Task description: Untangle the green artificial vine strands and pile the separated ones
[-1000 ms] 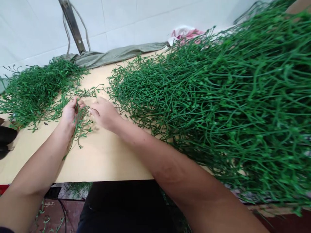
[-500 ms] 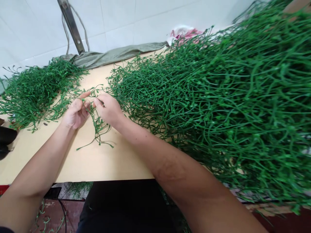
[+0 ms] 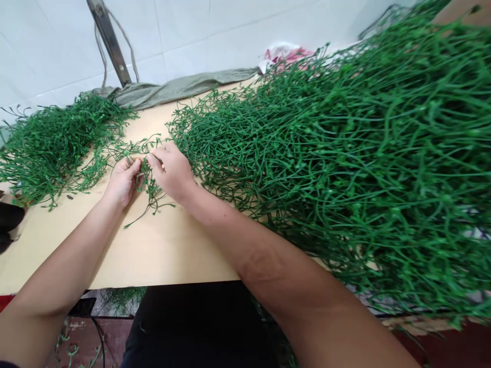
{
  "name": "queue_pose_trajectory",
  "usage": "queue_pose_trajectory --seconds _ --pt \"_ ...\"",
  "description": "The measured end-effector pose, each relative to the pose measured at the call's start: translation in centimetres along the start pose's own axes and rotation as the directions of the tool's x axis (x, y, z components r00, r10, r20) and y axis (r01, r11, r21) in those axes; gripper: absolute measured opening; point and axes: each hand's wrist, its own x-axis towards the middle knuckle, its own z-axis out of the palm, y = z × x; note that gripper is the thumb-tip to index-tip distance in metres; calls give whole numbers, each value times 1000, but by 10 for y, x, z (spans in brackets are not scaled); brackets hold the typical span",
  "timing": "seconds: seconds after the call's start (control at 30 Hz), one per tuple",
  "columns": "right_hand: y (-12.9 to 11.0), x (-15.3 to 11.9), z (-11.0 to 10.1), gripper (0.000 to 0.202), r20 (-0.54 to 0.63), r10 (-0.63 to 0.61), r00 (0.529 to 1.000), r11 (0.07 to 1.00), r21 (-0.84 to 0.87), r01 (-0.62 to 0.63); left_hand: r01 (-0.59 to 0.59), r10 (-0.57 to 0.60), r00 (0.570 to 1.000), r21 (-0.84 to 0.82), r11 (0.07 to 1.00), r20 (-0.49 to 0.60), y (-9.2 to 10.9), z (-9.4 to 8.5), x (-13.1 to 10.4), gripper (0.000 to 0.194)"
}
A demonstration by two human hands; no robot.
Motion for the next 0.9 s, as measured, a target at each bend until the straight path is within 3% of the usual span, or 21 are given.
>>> queue_pose_trajectory --seconds 0.1,0.23,0.4,0.57,0.73,0.8,0.9 --pt "1 -1 1 27 16 -47 999 999 -20 47 -45 47 998 69 997 -32 -1 -2 0 14" --pt "4 1 -2 30 -17 -51 999 998 -47 50 -128 117 990 174 976 74 -6 -4 2 20" --pt "-1 1 -7 35 -34 -95 995 995 -36 94 -90 62 988 202 975 139 -7 -4 5 18" --pt "-14 -3 -3 35 103 -172 980 982 97 162 -149 115 980 215 965 164 -1 -2 9 20" --pt "-17 -4 -3 30 231 -68 971 982 186 25 -195 145 974 316 928 175 -3 0 14 25" --pt "-27 -5 -7 34 240 -57 969 977 211 5 -192 153 978 323 927 142 -5 -4 20 25" --pt "-52 -9 -12 40 205 -169 964 953 285 106 -195 215 975 262 945 -49 -5 -18 34 26"
